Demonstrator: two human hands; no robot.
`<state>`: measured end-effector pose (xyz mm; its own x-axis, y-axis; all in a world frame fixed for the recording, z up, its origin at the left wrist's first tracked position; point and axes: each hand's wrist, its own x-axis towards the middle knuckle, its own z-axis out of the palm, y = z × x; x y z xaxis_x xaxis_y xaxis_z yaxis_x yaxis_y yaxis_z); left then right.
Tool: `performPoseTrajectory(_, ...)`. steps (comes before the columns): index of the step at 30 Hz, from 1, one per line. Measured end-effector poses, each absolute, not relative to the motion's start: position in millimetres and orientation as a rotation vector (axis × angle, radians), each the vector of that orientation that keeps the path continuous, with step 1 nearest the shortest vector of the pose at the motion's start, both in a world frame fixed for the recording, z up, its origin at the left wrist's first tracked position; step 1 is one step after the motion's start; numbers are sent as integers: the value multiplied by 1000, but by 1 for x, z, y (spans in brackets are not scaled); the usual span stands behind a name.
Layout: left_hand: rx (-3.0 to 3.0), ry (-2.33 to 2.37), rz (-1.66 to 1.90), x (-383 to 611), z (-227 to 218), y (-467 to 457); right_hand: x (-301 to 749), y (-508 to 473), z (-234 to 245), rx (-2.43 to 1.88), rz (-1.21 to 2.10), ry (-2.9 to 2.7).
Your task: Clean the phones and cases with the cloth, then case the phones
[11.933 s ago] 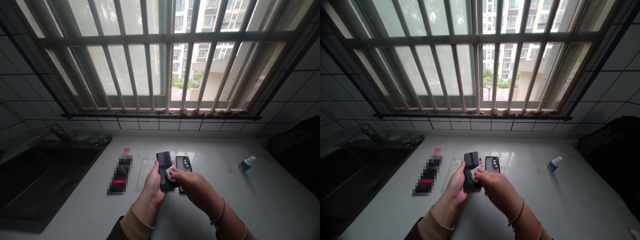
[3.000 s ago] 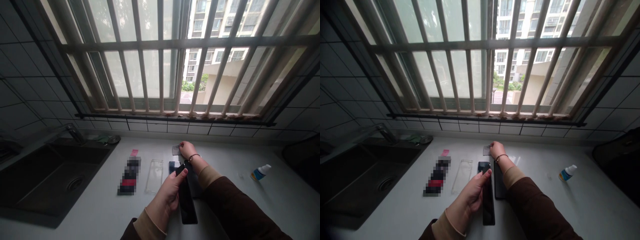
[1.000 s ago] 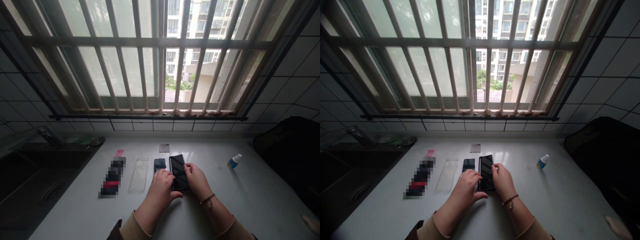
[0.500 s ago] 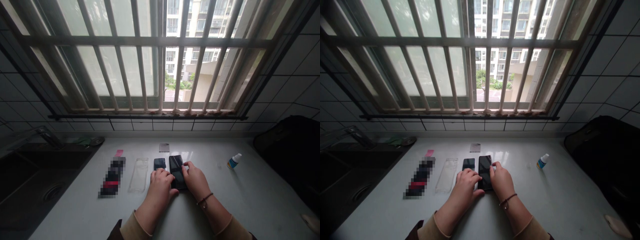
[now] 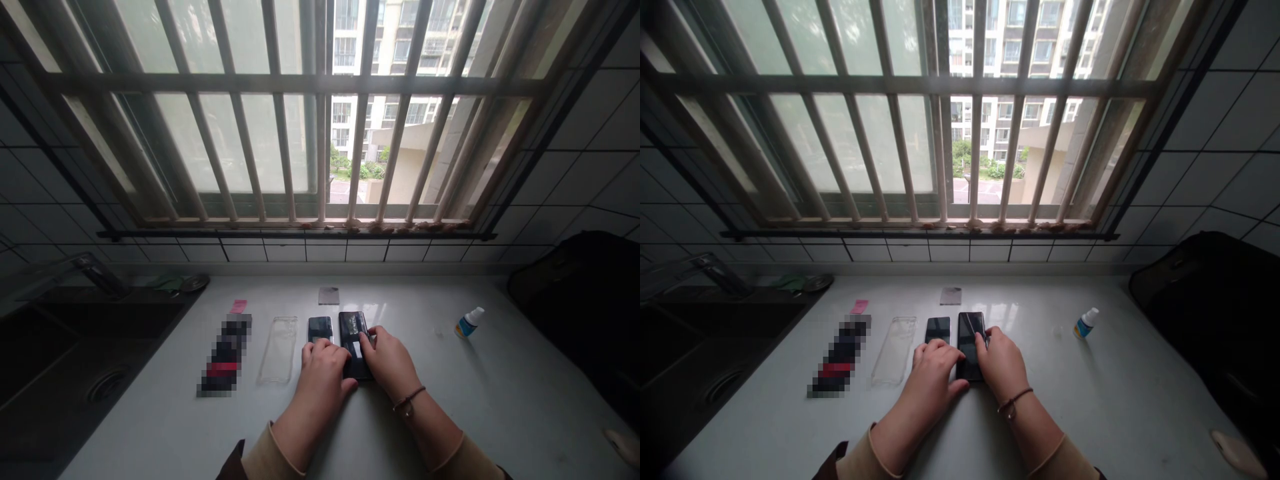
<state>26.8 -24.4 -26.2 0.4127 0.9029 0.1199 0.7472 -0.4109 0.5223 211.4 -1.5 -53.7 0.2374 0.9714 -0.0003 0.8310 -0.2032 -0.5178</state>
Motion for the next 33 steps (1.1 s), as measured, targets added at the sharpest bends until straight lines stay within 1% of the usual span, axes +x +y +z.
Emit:
performPoseTrajectory(10, 2311, 1421, 612, 30, -32, -27, 220, 10, -62, -1910, 684, -1412)
performPoseTrajectory(18, 2312, 1401, 599, 34, -26, -32, 219, 11, -71, -1781, 857, -1252)
performPoseTrajectory(21, 2257, 1361, 647, 32, -25, -31, 219, 10, -71, -1693, 890, -1216)
performPoseTrajectory(23, 2121, 1313, 767, 31, -24, -29, 219, 8, -66, -1631, 906, -1195)
performPoseTrajectory(25, 1851, 1252, 962, 29, -22, -27, 218, 3, -57, -1531, 968, -1146)
performPoseTrajectory(28, 1249, 1084, 1230, 28, -17, -24, 213, -10, -40, -1233, 1221, -1013)
performPoseTrajectory(30, 913, 909, 1264, 28, -12, -23, 208, -21, -30, -1061, 1359, -1013)
performPoseTrajectory(33, 649, 743, 1227, 26, -5, -20, 198, -35, -24, -939, 1476, -1181)
